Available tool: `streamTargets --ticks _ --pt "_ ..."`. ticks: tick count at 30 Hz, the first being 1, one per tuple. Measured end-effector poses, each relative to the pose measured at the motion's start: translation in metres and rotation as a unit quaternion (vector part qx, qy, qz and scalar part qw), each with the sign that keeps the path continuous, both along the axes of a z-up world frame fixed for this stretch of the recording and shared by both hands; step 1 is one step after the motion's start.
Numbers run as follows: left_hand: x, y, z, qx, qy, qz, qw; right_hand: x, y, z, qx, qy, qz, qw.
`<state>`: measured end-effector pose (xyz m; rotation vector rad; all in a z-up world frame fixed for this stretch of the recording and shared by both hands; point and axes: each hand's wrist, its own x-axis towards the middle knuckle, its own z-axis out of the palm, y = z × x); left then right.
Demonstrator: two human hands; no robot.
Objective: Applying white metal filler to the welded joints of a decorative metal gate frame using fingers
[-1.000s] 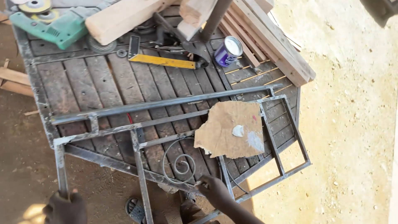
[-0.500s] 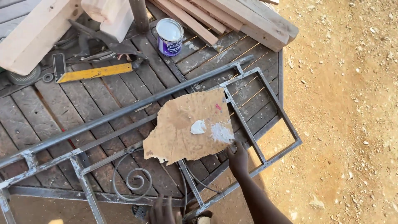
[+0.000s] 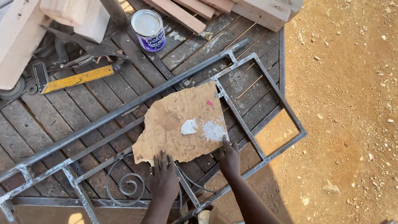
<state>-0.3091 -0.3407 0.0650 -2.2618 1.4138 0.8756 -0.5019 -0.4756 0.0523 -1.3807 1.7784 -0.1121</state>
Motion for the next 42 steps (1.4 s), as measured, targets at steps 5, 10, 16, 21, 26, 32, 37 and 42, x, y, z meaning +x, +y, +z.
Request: streamTargets --ticks 5,10,16,21,26,32,37,42 --pt "0.001 -0.01 0.011 0.025 0.018 0.007 1.0 0.006 -0.007 0.017 0.036 0.018 0.024 0.999" --pt "0.002 -0.009 0.008 0.027 0.014 -0.006 1.0 0.012 -0.013 0.022 0.037 0.073 0.065 0.995" --pt "0.005 -0.014 0.021 0.05 0.03 -0.002 0.998 0.015 -0.022 0.002 0.022 0.068 0.104 0.992" --pt "0.011 -0.023 0.043 0.09 0.075 0.023 0.993 0.007 -0.06 -0.032 0.154 -0.112 0.036 0.981" --pt "0.012 -0.007 0.048 -0.013 0.171 0.129 0.977 0.026 -0.037 0.004 0.097 -0.315 -0.092 0.94" --pt "0.03 0.11 0.062 -0.167 0.21 0.368 0.89 0.088 0.048 0.063 0.101 -0.212 0.054 0.971" --pt "0.042 0.253 0.016 -0.169 0.144 0.551 0.805 0.144 0.098 0.026 0.068 -0.183 0.234 0.952" --pt "0.073 0.347 -0.024 -0.183 0.026 0.639 0.746 0.229 0.144 0.052 0.009 -0.179 0.421 0.889"
